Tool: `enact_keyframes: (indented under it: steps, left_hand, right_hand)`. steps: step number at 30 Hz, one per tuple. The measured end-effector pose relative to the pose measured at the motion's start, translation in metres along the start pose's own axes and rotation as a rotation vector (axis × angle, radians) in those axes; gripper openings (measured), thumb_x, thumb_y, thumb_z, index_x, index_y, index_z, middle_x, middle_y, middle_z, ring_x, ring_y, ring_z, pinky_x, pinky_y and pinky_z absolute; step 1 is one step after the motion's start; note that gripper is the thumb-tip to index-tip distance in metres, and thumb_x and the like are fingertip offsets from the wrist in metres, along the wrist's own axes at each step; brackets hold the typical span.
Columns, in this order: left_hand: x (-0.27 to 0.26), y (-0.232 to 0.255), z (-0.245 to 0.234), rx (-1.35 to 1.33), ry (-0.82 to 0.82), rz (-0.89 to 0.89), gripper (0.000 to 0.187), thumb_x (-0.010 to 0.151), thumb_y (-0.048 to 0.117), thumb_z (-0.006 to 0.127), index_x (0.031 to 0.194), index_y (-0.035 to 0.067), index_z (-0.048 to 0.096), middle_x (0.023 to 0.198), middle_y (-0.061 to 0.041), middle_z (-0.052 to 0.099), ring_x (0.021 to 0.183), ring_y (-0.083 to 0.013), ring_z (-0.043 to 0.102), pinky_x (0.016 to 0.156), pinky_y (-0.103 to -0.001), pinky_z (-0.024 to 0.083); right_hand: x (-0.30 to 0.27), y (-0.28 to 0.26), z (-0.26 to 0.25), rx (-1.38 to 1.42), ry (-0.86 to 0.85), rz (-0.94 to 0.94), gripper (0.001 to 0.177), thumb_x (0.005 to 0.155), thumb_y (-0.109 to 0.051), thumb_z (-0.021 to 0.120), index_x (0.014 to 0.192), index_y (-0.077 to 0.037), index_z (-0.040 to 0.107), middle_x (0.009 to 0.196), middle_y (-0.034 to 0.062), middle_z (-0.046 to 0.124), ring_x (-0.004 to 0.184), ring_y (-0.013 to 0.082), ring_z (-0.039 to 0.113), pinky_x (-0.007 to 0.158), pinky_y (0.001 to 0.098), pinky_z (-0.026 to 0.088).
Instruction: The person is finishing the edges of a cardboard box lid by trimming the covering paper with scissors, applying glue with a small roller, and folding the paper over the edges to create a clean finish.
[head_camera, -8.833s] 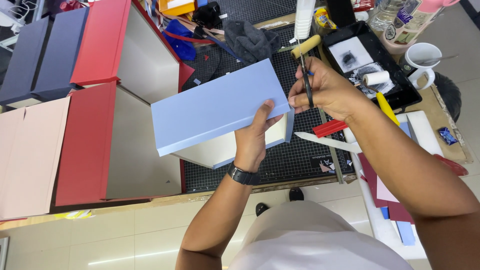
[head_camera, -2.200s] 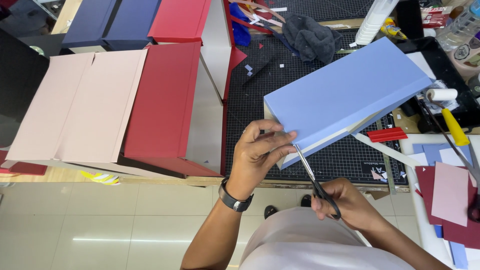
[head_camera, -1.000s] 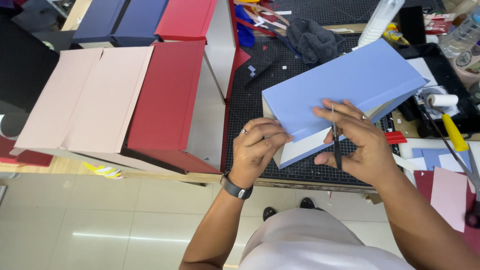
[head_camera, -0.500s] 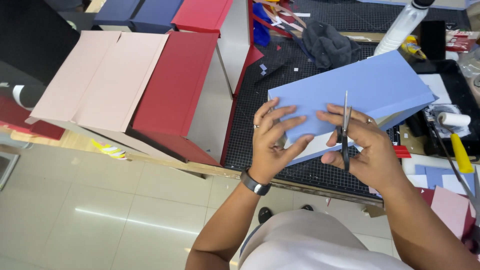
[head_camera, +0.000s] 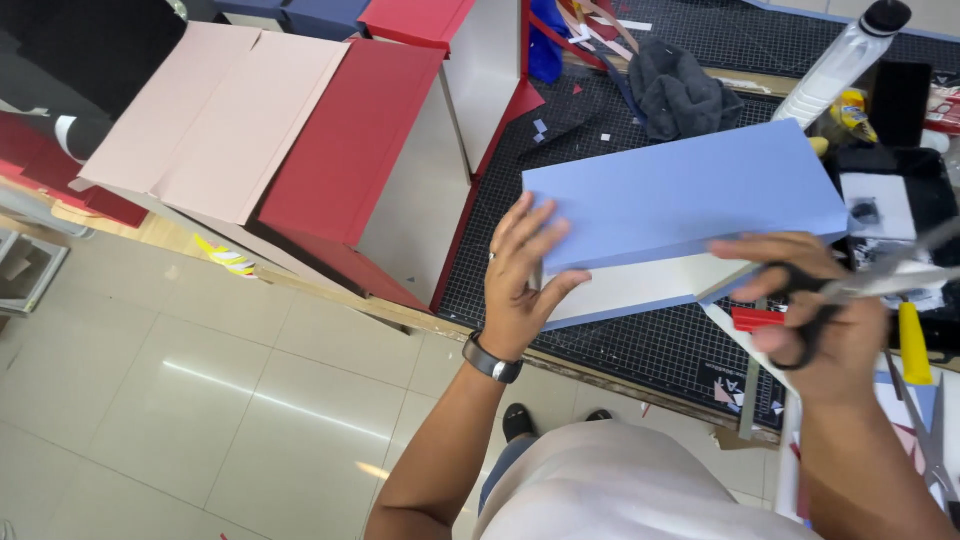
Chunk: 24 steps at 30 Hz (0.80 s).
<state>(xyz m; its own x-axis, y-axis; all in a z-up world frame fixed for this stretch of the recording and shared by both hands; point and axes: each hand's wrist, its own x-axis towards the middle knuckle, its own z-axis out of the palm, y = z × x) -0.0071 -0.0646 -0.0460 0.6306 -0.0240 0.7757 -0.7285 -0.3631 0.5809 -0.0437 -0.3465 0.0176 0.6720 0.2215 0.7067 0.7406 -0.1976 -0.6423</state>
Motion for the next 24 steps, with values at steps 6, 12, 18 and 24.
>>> enact_keyframes:
  steps: [6, 12, 18, 24]
  left_hand:
    - [-0.037, -0.005, 0.024, 0.072, -0.010, -0.232, 0.087, 0.107, 0.016, 0.063, 0.166, 0.010, -0.001, 0.174, -0.018, 0.018, 0.162, -0.0380, 0.022, 0.133, -0.055, 0.026]
    - [-0.019, -0.057, 0.041, 0.279, 0.113, -0.430, 0.046, 0.111, 0.022, 0.045, 0.155, 0.010, 0.042, 0.146, -0.018, 0.062, 0.130, -0.0372, 0.064, 0.100, -0.042, 0.052]
    - [0.116, -0.165, 0.047, 0.595, -0.095, -0.303, 0.045, 0.106, 0.047, 0.051, 0.122, 0.008, 0.067, 0.089, -0.022, 0.076, 0.085, -0.0503, 0.068, 0.068, -0.056, 0.049]
    - [0.205, -0.147, 0.105, 0.486, -0.822, -0.413, 0.050, 0.100, 0.035, 0.061, 0.144, 0.011, 0.056, 0.137, -0.017, 0.065, 0.120, -0.0404, 0.060, 0.095, -0.051, 0.048]
  right_hand:
    - [-0.074, 0.013, -0.073, -0.378, 0.300, 0.427, 0.017, 0.105, -0.007, 0.075, 0.093, 0.004, 0.068, 0.105, 0.0199, 0.066, 0.102, 0.0268, 0.061, 0.100, 0.0381, 0.049]
    - [-0.153, 0.031, -0.088, -0.669, 0.315, 1.069, 0.056, 0.093, -0.038, 0.086, 0.062, -0.004, 0.055, 0.057, 0.0015, 0.044, 0.064, 0.0088, 0.037, 0.062, 0.0252, 0.030]
    - [-0.194, 0.046, -0.081, -0.895, 0.056, 1.238, 0.068, 0.079, -0.068, 0.074, 0.054, -0.007, 0.056, 0.050, 0.0061, 0.048, 0.056, 0.0183, 0.044, 0.057, 0.0345, 0.032]
    - [-0.186, 0.042, -0.062, -0.791, -0.003, 1.650, 0.062, 0.075, -0.076, 0.069, 0.076, -0.014, 0.079, 0.069, 0.0102, 0.075, 0.084, 0.0261, 0.072, 0.072, 0.0357, 0.050]
